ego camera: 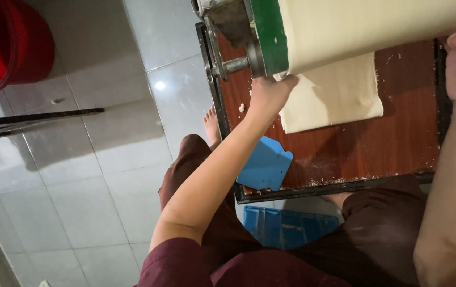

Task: The person operates a dough sheeter to flatten a continuous sheet of dough, folding it into layers on a wooden table. They then move to a nearby table to stack the folded dough sheets and wipe the surface with a blue plastic scraper before returning to the sheeter to continue the process.

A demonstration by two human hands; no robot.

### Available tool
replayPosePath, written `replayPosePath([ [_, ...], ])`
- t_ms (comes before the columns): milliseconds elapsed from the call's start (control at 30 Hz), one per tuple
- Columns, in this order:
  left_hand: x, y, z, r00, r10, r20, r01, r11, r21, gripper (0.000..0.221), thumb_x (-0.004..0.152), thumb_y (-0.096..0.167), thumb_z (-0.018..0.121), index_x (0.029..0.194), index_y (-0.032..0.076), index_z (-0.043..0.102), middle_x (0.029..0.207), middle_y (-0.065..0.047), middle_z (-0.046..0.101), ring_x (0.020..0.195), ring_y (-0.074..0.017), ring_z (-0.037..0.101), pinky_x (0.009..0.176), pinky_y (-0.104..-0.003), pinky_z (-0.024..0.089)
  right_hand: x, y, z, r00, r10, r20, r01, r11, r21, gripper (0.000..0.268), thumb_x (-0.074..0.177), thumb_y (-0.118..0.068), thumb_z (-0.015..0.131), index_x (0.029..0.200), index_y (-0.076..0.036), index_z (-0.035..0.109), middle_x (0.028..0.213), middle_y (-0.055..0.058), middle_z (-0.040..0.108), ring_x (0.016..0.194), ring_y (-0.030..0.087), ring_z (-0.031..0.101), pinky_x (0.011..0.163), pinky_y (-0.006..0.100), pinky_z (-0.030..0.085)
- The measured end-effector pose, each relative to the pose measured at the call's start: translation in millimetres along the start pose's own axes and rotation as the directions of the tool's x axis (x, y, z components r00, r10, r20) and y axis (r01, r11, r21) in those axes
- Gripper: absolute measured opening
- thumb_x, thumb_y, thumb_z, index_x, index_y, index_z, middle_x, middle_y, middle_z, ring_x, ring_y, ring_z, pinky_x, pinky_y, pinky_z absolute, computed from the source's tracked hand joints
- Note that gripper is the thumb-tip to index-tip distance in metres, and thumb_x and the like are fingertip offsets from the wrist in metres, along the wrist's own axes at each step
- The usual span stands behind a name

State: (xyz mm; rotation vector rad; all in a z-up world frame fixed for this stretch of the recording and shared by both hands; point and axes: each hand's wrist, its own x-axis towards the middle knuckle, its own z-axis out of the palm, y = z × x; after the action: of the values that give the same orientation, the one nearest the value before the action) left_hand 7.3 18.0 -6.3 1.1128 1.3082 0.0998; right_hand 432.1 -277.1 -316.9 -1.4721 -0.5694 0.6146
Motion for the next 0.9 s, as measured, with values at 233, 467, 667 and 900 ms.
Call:
replayPosePath([
  [233, -13.2, -4.4, 1.1, 0.897, 0.402, 0.185, -0.383, 0.914, -0.131, 0.036, 0.081, 0.03, 0.078, 0.109, 0.007, 0.079, 0.116, -0.007, 0.079, 0.115, -0.0153, 0.07, 0.1, -0.029, 0.056, -41.0, -167.3, 134.9, 0.98, 0.154, 0.122, -0.136, 0.98, -0.145, 0.035, 0.109, -0.004, 0.064, 0.139, -0.022, 0.057, 0.142, -0.009, 0.059, 0.136, 0.007, 0.059, 0.12, 0.023, 0.054],
  [467, -1.4, -13.4, 6.9, 0.926, 0.311, 0.214, -0.312, 0.95, -0.03, 0.035, 0.079, 0.033, 0.078, 0.106, 0.011, 0.082, 0.116, -0.007, 0.081, 0.119, -0.0097, 0.067, 0.106, -0.027, 0.053, -58.5, -198.2, 142.7, 0.932, 0.361, 0.037, -0.192, 0.576, -0.795, 0.1, 0.116, -0.052, 0.08, 0.039, -0.004, 0.039, 0.037, 0.009, 0.036, 0.048, 0.014, 0.043, 0.077, 0.023, 0.039],
  [667, -9.2, -0.4, 8.4, 0.98, -0.054, 0.189, 0.09, 0.978, -0.187, 0.081, 0.059, 0.032, 0.08, 0.129, 0.0, 0.054, 0.138, -0.01, 0.068, 0.12, -0.0203, 0.068, 0.098, -0.031, 0.057, -66.1, -208.3, 165.2, 0.867, 0.486, 0.112, -0.429, 0.841, -0.329, 0.042, 0.086, -0.009, 0.076, 0.125, -0.001, 0.061, 0.139, 0.012, 0.064, 0.131, 0.021, 0.063, 0.119, 0.032, 0.051],
  [900, 55.2, -80.3, 22.2, 0.956, 0.133, 0.262, -0.191, 0.959, 0.21, 0.037, 0.074, 0.051, 0.079, 0.078, 0.014, 0.076, 0.053, 0.006, 0.031, 0.055, -0.011, 0.02, 0.049, -0.032, 0.019, -71.9, -218.7, 184.3, 0.772, 0.632, 0.067, -0.539, 0.706, -0.46, 0.035, 0.087, -0.01, 0.076, 0.12, 0.0, 0.068, 0.121, 0.01, 0.069, 0.116, 0.015, 0.064, 0.116, 0.025, 0.044],
])
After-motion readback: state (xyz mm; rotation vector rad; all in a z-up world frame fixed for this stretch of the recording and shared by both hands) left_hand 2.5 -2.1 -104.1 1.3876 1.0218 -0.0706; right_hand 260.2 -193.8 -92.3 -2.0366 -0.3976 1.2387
